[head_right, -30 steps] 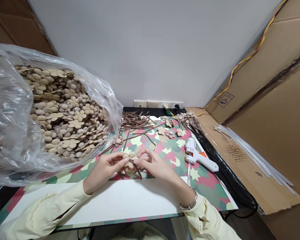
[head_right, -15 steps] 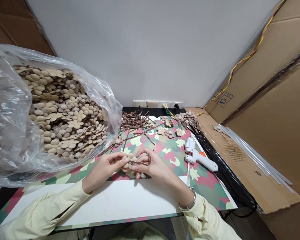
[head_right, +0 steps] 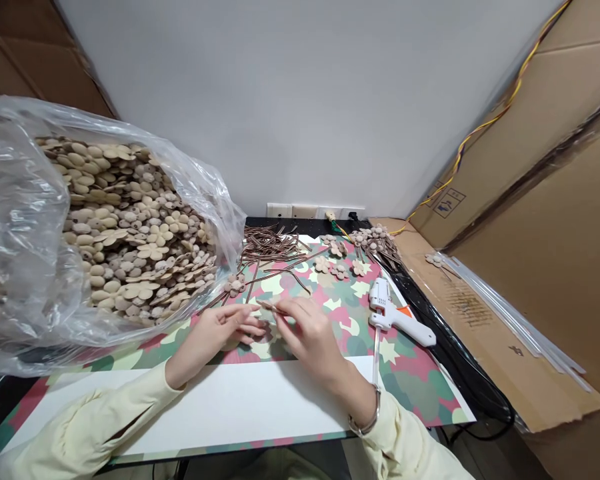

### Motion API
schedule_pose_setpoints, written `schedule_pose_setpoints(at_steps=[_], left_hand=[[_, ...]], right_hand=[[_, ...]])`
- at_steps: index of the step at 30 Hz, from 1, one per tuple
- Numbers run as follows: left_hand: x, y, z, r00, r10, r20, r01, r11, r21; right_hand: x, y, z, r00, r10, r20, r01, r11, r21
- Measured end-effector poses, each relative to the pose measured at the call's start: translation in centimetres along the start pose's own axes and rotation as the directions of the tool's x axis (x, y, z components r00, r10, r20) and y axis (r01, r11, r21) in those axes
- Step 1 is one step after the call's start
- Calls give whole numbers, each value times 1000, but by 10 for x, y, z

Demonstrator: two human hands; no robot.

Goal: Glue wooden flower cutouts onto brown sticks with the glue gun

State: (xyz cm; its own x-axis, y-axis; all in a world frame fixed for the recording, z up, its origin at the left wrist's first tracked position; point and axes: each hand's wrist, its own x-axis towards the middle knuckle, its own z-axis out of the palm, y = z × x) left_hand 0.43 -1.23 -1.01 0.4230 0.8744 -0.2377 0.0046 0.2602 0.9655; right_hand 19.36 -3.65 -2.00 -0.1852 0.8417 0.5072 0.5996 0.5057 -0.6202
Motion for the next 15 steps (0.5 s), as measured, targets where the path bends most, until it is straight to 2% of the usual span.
schedule_pose_setpoints(at_steps=[1,3,5,7,9,11,13,15], left_hand=[[0,1,0,999,-38,23,39,997,-65],[-1,3,1,996,-47,80,58,988,-142],[-2,5,1,995,-18,100,32,989,-143],[-2,8,1,997,-6,77,14,995,-97],[-2,9,-1,999,-11,49,14,999,-52],[-2,11,-2,999,-15,33,16,999,-30],[-2,11,-3,999,-15,34,16,999,-31],[-2,11,-4,999,-14,46,16,999,-46]], right_hand=[[-1,2,1,993,-117,-27,113,988,-108],[-3,3,2,953,-300,41,301,922,-242],[-3,0,2,911,-383,154,412,870,-272],[-2,-6,-1,897,-394,201,431,880,-201],[0,-11,-5,943,-305,134,315,947,-58],[3,-13,-9,995,-86,43,82,991,102],[6,-12,-11,984,162,71,-173,959,223],[9,-10,-11,923,307,234,-366,887,282]])
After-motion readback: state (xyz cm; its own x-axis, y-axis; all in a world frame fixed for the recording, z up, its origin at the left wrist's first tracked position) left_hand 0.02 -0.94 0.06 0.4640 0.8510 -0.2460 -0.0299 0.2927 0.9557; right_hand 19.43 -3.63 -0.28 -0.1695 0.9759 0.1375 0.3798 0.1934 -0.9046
